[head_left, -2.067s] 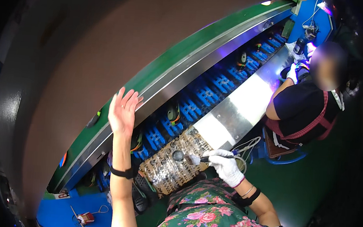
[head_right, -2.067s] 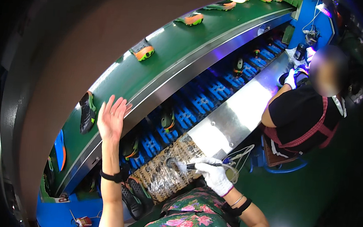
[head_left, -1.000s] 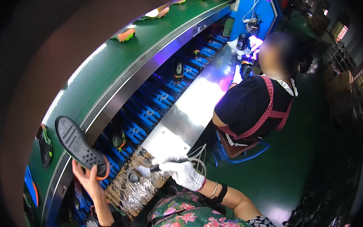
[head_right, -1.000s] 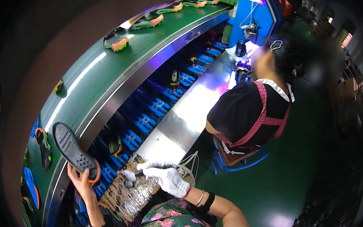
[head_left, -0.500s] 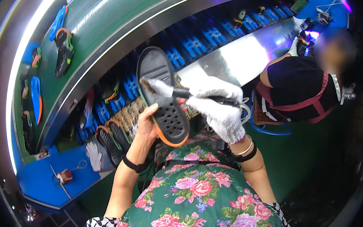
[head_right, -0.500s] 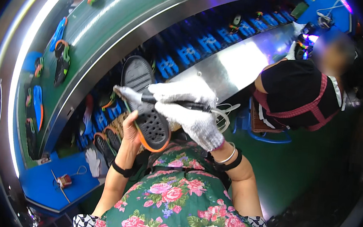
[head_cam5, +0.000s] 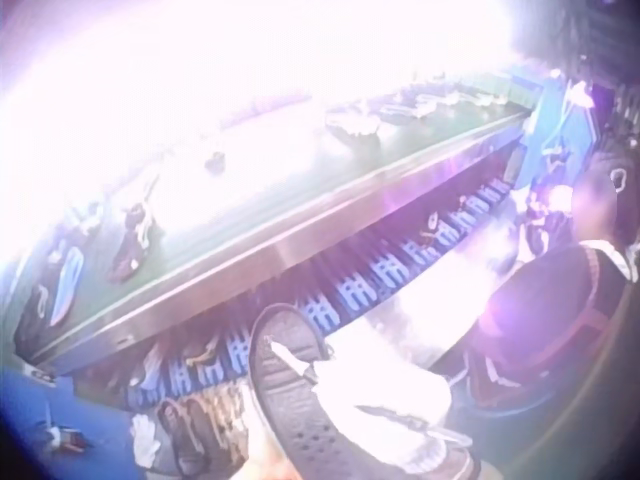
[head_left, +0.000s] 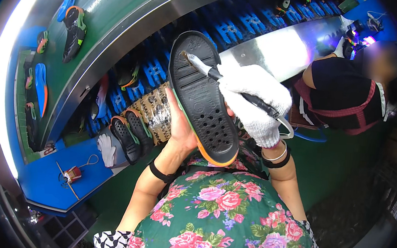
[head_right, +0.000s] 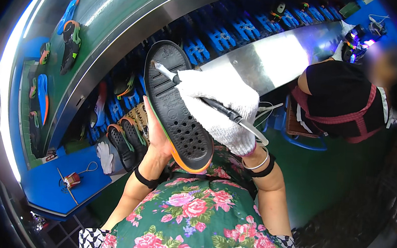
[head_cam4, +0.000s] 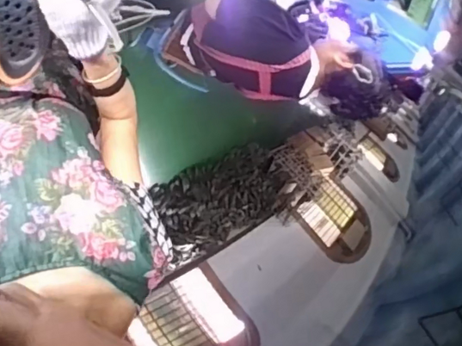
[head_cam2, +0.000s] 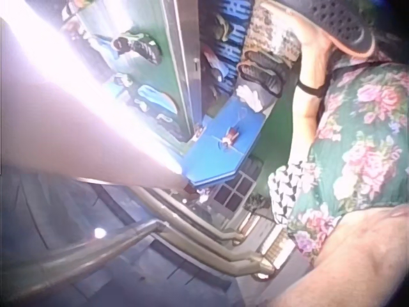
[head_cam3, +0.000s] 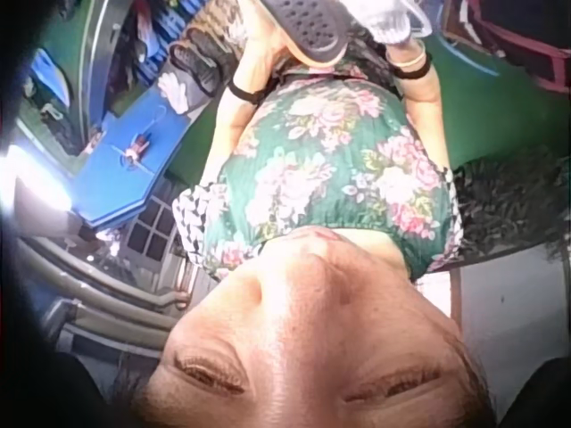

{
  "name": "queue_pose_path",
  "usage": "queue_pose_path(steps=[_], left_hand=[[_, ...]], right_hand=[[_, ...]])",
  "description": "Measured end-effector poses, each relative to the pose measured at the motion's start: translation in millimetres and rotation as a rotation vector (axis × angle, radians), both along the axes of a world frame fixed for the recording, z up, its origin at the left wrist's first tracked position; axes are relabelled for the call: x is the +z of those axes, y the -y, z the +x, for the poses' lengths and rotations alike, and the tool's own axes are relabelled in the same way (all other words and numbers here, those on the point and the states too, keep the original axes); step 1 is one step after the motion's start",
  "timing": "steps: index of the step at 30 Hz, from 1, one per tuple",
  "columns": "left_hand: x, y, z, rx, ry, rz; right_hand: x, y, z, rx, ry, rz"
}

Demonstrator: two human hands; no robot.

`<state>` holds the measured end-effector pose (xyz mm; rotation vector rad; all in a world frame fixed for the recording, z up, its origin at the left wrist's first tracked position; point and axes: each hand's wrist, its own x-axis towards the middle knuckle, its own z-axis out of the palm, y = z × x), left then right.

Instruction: The recorder applies a liquid substance, likely adhesive or sealant, to the bottom of various shoe soles using a specialized brush.

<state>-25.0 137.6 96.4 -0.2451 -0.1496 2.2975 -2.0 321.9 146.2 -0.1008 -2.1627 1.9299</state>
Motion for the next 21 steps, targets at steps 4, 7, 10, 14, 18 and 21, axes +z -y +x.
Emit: queue_pose_path(steps=[4,7,10,14,18,21], left_hand=[[-20.4,3.6,0.0,0.118,-0.098,-0.218],[-5.4,-8.8,6.4,0.115,-0.232,-0.864],[-10.7,-21.3,6.8,0.115,-0.198,-0.996],[-15.4,-9.7,7.5,0.008,-0.325,-0.980],[-22.2,-8.8,5.7,0.099,-0.251,-0.922],[-23.7,-8.6,7.9,0.092,-0.301,-0.989]], right_hand=[[7.0,-0.3,-14.1,0.023,-0.303,0.356],[7.8,3.5,-24.1,0.037,-0.523,0.581],[4.0,11.9,-18.8,0.129,-0.429,0.507],[-4.7,17.5,-11.2,0.229,-0.445,0.453],[-8.7,12.4,-9.2,0.251,-0.447,0.456],[-13.1,10.6,-6.9,0.268,-0.432,0.464]])
